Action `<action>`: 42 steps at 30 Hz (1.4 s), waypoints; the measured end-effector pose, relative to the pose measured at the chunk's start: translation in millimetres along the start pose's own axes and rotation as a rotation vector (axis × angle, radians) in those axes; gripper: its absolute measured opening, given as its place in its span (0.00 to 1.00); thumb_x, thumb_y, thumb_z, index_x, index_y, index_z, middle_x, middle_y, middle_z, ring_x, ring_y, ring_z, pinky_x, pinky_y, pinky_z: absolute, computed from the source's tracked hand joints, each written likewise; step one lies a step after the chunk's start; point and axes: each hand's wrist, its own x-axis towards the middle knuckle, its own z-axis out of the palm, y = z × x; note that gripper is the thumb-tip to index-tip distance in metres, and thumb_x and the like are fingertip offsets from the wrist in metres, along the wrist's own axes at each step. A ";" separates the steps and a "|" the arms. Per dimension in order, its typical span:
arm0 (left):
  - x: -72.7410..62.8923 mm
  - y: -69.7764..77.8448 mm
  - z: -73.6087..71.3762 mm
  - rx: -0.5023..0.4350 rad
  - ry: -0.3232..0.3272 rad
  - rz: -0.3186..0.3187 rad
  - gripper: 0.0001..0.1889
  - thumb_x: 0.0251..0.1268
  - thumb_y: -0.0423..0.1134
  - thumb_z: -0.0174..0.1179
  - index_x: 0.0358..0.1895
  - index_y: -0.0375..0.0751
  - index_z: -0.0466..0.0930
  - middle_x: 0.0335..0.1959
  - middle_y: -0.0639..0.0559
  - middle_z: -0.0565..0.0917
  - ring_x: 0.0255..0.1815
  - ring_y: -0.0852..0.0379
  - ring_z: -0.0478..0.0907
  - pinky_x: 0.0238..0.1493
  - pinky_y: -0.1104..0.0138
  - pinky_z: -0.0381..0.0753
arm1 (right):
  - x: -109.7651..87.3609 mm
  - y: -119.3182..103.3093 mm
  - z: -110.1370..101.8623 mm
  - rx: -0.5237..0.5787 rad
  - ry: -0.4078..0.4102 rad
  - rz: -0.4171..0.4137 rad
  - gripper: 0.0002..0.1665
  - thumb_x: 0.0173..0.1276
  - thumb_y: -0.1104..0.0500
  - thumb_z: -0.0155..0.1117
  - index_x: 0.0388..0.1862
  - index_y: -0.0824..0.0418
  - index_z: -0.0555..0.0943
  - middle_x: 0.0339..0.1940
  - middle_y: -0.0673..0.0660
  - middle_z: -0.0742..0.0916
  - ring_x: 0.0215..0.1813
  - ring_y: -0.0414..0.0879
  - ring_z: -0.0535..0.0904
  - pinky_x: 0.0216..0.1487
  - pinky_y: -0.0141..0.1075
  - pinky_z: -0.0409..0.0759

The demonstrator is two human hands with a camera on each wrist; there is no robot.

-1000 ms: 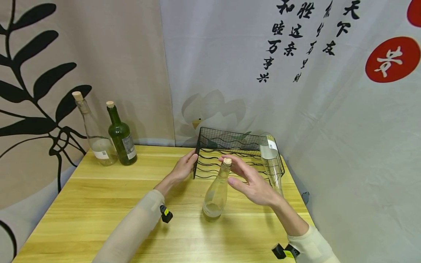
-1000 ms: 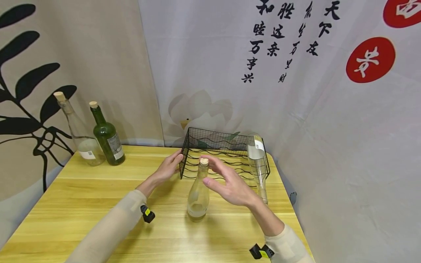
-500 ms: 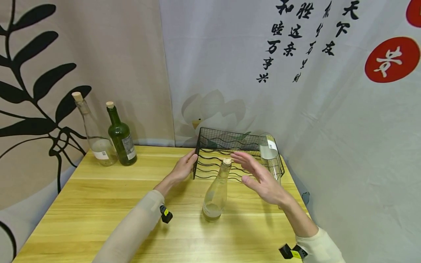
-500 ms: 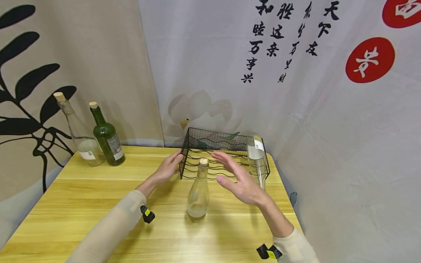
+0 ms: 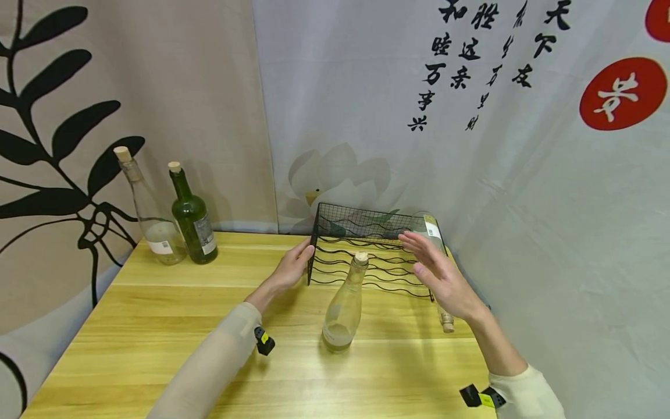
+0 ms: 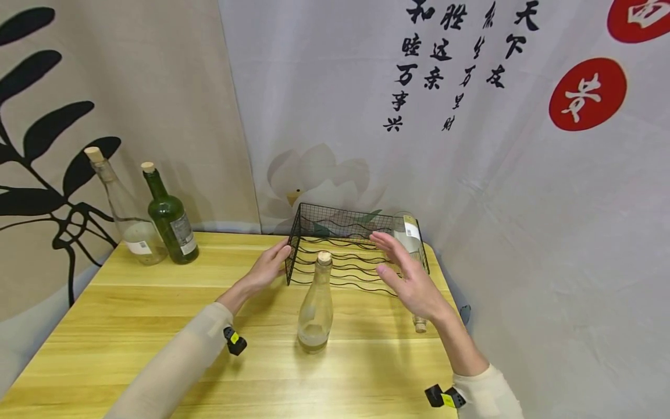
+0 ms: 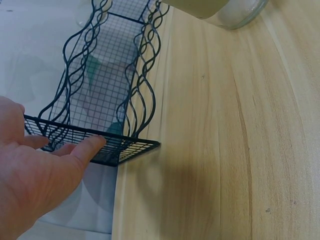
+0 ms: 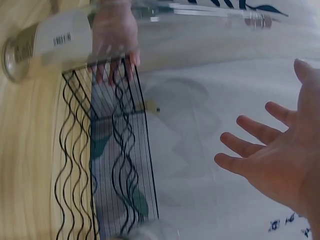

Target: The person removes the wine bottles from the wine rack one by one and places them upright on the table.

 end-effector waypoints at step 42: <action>0.8 -1.5 -0.2 -0.014 0.002 0.004 0.36 0.97 0.59 0.41 0.96 0.53 0.47 0.97 0.45 0.50 0.96 0.35 0.52 0.89 0.35 0.68 | -25.0 142.7 -76.2 -0.156 0.228 0.498 0.42 0.97 0.40 0.43 0.95 0.64 0.55 0.90 0.76 0.67 0.89 0.76 0.63 0.89 0.76 0.61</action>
